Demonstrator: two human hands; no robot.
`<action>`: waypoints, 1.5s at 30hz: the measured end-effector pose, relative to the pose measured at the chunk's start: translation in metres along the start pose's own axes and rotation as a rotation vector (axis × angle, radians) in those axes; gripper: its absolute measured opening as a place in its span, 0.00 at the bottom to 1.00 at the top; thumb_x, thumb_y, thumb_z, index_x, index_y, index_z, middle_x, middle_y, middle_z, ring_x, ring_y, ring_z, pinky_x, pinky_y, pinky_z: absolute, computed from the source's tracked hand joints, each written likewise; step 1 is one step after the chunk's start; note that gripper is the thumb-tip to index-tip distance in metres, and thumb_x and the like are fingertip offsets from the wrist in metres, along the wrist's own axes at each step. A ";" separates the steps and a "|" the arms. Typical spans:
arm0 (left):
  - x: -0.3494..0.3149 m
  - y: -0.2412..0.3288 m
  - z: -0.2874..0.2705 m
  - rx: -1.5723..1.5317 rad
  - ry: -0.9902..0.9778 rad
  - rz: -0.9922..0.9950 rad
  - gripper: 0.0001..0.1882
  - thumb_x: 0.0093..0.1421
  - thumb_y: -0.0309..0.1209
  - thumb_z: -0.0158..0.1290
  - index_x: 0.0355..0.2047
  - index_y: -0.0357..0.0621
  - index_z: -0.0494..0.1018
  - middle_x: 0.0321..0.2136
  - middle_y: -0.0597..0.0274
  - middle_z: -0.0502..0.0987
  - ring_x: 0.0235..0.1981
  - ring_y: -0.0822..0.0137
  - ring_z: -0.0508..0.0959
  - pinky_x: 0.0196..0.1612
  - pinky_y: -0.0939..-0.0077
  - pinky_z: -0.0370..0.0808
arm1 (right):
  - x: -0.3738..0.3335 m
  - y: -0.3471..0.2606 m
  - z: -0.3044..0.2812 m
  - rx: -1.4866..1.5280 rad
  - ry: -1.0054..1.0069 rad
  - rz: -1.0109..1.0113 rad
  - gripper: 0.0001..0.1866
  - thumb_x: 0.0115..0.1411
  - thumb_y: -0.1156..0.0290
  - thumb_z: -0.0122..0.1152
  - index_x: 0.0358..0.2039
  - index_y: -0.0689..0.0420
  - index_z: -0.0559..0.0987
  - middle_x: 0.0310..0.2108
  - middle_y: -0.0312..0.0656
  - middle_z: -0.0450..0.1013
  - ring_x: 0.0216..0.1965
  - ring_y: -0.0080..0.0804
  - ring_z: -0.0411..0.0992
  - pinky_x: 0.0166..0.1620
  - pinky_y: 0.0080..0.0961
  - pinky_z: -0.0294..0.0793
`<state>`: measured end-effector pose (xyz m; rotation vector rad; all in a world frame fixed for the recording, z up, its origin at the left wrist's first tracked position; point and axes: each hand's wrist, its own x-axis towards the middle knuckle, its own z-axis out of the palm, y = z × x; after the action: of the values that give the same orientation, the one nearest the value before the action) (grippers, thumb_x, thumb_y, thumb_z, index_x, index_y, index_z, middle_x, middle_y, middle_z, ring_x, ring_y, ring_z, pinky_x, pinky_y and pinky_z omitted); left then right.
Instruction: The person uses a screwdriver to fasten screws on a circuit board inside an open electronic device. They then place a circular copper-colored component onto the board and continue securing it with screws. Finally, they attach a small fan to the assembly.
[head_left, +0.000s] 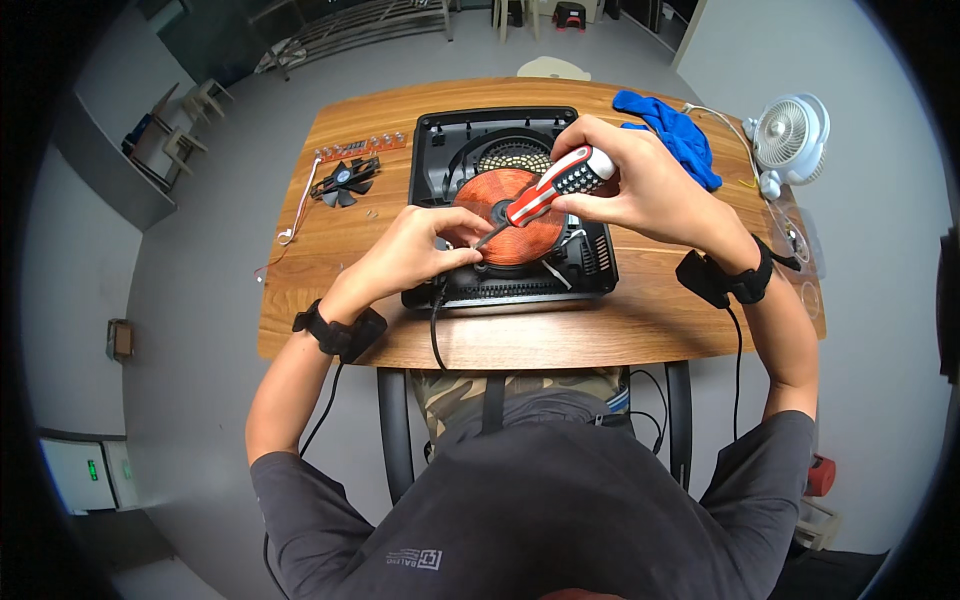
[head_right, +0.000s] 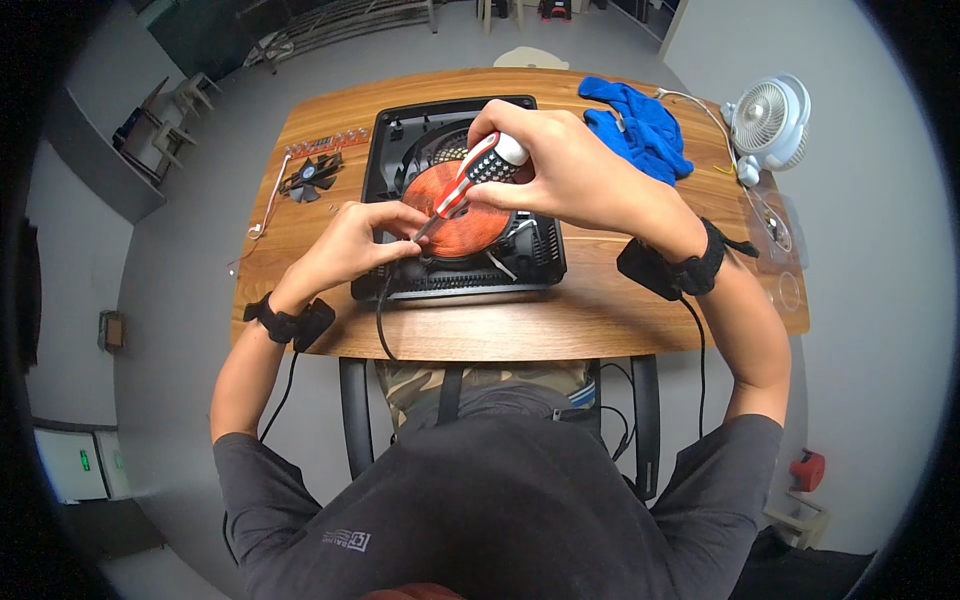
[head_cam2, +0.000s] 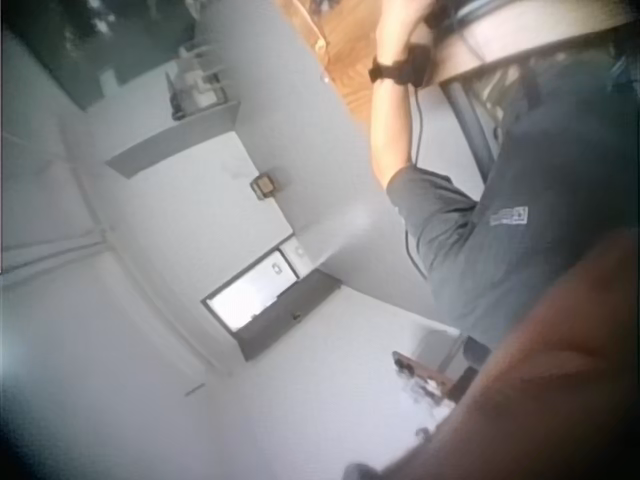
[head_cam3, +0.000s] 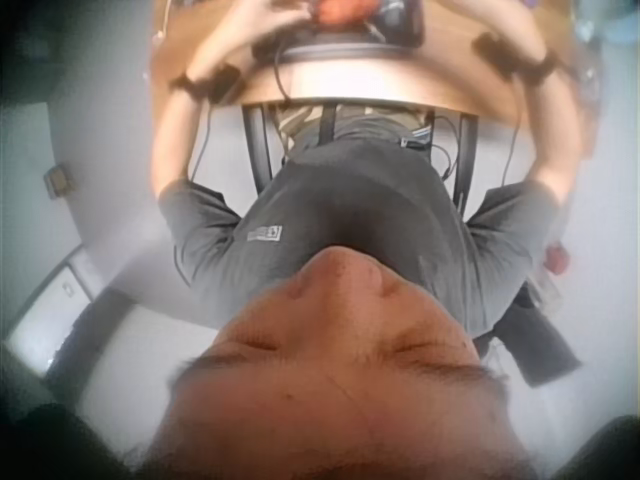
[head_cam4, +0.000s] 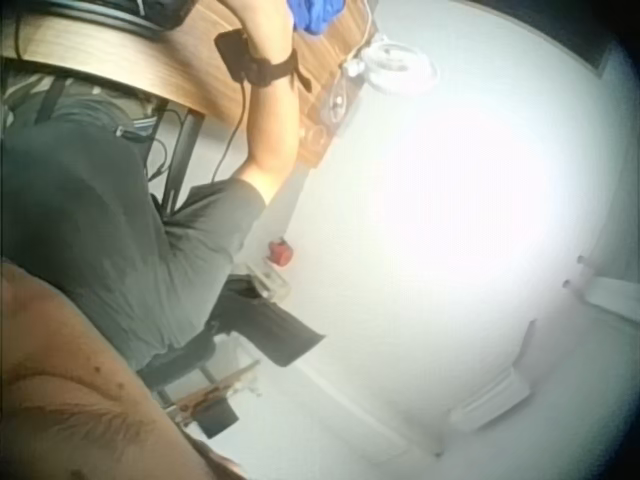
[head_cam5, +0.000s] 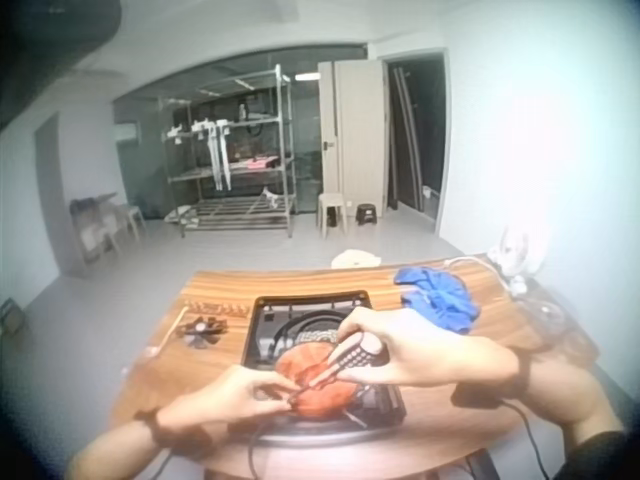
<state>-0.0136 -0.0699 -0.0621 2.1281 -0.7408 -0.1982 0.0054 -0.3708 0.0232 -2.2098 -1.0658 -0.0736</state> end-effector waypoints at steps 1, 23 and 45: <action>-0.001 0.000 0.000 0.007 0.001 0.023 0.19 0.58 0.24 0.67 0.51 0.37 0.81 0.39 0.54 0.87 0.41 0.66 0.86 0.50 0.70 0.81 | 0.001 0.001 0.000 -0.016 0.001 -0.009 0.20 0.57 0.69 0.76 0.46 0.60 0.77 0.36 0.37 0.77 0.34 0.22 0.76 0.35 0.18 0.77; -0.002 -0.022 0.019 0.419 -0.011 0.127 0.31 0.52 0.37 0.71 0.56 0.40 0.78 0.63 0.50 0.72 0.59 0.47 0.77 0.61 0.56 0.75 | 0.031 -0.019 0.004 -0.086 -0.180 -0.174 0.18 0.57 0.68 0.70 0.43 0.63 0.75 0.31 0.53 0.77 0.35 0.50 0.78 0.38 0.38 0.77; -0.007 -0.025 0.020 0.366 -0.002 0.084 0.30 0.54 0.32 0.69 0.57 0.39 0.77 0.65 0.48 0.71 0.63 0.47 0.74 0.65 0.57 0.74 | 0.043 -0.017 0.007 -0.123 -0.252 -0.175 0.19 0.58 0.67 0.70 0.44 0.63 0.74 0.34 0.53 0.77 0.37 0.50 0.77 0.39 0.38 0.76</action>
<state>-0.0156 -0.0681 -0.0951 2.4337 -0.9215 -0.0189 0.0202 -0.3298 0.0413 -2.2723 -1.4270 0.0664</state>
